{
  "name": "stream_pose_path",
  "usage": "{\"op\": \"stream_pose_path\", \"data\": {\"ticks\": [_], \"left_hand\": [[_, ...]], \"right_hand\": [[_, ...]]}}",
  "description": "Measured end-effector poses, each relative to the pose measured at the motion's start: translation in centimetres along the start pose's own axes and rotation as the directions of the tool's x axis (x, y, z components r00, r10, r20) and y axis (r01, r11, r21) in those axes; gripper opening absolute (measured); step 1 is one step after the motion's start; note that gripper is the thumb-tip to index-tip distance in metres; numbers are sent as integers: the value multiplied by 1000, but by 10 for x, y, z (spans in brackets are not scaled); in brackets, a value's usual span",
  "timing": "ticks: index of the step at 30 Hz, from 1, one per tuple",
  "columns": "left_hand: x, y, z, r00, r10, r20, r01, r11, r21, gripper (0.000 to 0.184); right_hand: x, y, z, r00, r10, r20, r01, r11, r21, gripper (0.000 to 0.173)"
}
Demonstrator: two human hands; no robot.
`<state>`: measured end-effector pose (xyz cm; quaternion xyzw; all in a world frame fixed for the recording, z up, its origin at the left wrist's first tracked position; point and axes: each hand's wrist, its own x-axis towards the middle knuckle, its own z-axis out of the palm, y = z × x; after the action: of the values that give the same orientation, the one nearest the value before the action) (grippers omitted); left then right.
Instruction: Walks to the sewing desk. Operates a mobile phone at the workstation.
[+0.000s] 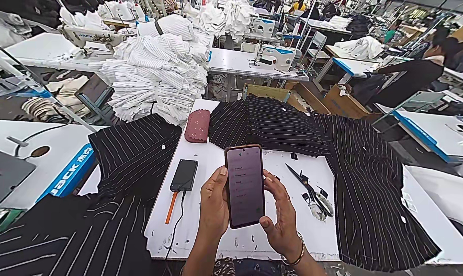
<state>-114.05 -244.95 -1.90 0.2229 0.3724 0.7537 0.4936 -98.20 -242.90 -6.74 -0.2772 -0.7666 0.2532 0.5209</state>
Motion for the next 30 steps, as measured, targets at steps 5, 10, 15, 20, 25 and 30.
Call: {"op": "stream_pose_path", "data": {"ticks": [5,10,15,20,25,30], "left_hand": [[-4,1,2,1000,0,6,0,1000,8,38],[-7,2,2,1000,-1,2,1,1000,2,37],[-9,3,3,1000,3,14,-3,1000,-8,37],[-8,4,3,1000,11,20,-11,1000,-11,38],[-8,4,3,1000,14,16,-14,1000,-11,38],[-2,-1,3,1000,4,-3,-4,1000,-10,37]], "right_hand": [[-1,-3,-1,1000,-29,-4,29,999,-31,61],[-2,-6,-1,999,-47,-1,47,998,-32,60],[-2,-9,-2,998,-57,5,58,998,-31,59],[-3,-10,-2,998,-61,12,61,998,-26,57],[-6,-9,0,998,-60,26,61,998,-32,55],[-8,-7,4,998,-44,42,46,998,-32,56]]}}
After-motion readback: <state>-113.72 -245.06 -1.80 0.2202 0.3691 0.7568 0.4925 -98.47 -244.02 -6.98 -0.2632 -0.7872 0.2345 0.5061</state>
